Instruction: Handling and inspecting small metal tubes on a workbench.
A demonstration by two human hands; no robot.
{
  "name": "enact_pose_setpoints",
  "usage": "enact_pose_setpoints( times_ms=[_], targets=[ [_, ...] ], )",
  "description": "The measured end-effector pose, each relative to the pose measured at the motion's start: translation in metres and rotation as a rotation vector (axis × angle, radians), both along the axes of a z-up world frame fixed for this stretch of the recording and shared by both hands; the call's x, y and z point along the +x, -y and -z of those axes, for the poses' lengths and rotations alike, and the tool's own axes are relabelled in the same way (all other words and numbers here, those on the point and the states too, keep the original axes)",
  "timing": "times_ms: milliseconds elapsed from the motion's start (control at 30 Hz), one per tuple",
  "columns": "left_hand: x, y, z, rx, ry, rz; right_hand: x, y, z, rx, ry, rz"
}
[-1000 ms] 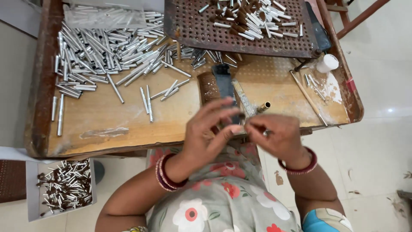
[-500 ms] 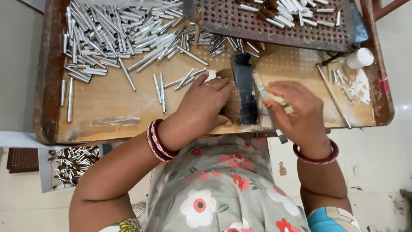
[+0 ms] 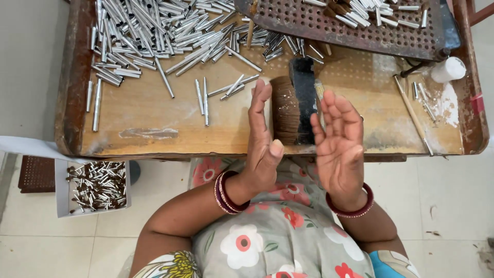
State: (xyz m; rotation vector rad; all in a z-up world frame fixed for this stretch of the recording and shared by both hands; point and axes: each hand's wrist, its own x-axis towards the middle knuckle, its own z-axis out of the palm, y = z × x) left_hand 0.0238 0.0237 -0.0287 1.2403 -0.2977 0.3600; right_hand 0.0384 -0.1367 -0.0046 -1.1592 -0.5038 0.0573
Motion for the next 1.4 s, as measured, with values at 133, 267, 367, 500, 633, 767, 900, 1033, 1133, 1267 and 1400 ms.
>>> enact_pose_setpoints(
  times_ms=[133, 267, 367, 500, 633, 767, 900, 1033, 1133, 1267, 1400],
  targets=[
    [0.003, 0.002, 0.002, -0.007, 0.039, 0.0, 0.0, -0.02, 0.002, 0.057, -0.126, -0.014],
    [0.005, -0.003, 0.007, -0.027, 0.052, -0.008, 0.007, -0.005, 0.015, -0.127, 0.035, 0.074],
    [-0.001, -0.021, 0.011, 0.01, 0.106, -0.176, 0.009, 0.005, 0.001, -0.709, 0.43, 0.283],
    [-0.007, -0.041, 0.009, 0.335, 0.09, -0.404, 0.011, 0.0, -0.001, -1.287, 0.849, 0.486],
    [-0.004, -0.041, 0.001, 0.687, 0.048, -0.487, 0.013, -0.005, 0.007, -1.372, 0.923, 0.483],
    [0.001, -0.038, -0.003, 0.929, 0.005, -0.388, 0.016, -0.003, 0.028, -1.456, 0.975, 0.512],
    [0.008, -0.035, -0.001, 0.996, 0.018, -0.321, 0.018, -0.003, 0.044, -1.404, 0.909, 0.53],
    [0.009, -0.034, 0.001, 1.001, 0.01, -0.302, 0.016, -0.005, 0.042, -1.394, 0.889, 0.529],
    [0.009, -0.033, 0.002, 1.009, 0.011, -0.3, 0.015, -0.005, 0.036, -1.426, 0.896, 0.527],
    [0.006, -0.034, 0.0, 1.026, 0.043, -0.327, 0.01, 0.009, 0.026, -1.132, 0.828, 0.651],
    [-0.005, -0.033, -0.032, 0.772, 0.176, -0.387, 0.001, 0.021, 0.018, -1.085, 1.076, 0.839]
  ],
)
